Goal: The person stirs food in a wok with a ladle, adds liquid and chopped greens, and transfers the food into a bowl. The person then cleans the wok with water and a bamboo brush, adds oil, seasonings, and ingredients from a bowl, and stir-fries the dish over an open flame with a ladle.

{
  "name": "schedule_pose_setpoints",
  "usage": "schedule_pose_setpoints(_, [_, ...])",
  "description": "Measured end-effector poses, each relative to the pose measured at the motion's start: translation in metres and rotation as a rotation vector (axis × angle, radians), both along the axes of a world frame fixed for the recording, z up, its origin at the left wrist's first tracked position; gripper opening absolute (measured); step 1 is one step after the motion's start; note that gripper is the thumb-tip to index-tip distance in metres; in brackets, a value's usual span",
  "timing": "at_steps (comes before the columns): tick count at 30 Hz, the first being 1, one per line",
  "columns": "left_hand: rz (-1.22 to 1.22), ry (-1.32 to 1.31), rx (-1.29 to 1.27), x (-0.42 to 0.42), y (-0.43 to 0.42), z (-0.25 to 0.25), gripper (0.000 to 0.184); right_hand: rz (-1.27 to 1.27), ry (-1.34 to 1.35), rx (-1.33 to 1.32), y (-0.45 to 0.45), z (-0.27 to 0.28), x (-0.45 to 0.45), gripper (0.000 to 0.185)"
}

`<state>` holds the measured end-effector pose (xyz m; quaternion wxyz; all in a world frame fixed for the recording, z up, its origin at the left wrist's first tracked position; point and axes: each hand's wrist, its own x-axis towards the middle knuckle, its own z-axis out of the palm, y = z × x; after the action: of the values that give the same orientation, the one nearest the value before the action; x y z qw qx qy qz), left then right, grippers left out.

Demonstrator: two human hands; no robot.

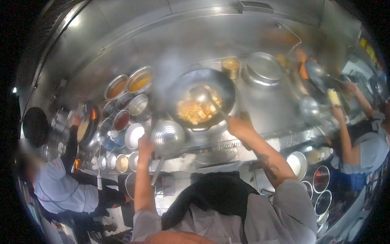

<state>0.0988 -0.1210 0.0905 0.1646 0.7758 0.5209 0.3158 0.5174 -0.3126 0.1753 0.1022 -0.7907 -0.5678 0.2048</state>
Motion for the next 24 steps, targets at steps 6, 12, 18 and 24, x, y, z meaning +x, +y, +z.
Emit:
schedule_pose_setpoints(6, [0.089, -0.066, 0.003, 0.011, -0.040, 0.000, 0.046, -0.128, -0.105, 0.092, 0.058, -0.044, 0.048, 0.032])
schedule_pose_setpoints(12, [0.106, 0.017, 0.002, 0.034, -0.071, 0.024, 0.046, 0.058, -0.048, 0.040, 0.091, -0.027, -0.002, 0.032])
schedule_pose_setpoints(18, [0.029, 0.068, 0.009, 0.010, -0.053, 0.006, 0.044, 0.326, -0.193, 0.094, 0.016, -0.006, -0.027, 0.050])
schedule_pose_setpoints(24, [0.034, 0.029, 0.010, -0.009, -0.037, 0.005, 0.044, 0.308, -0.259, 0.000, -0.039, 0.010, 0.025, 0.050])
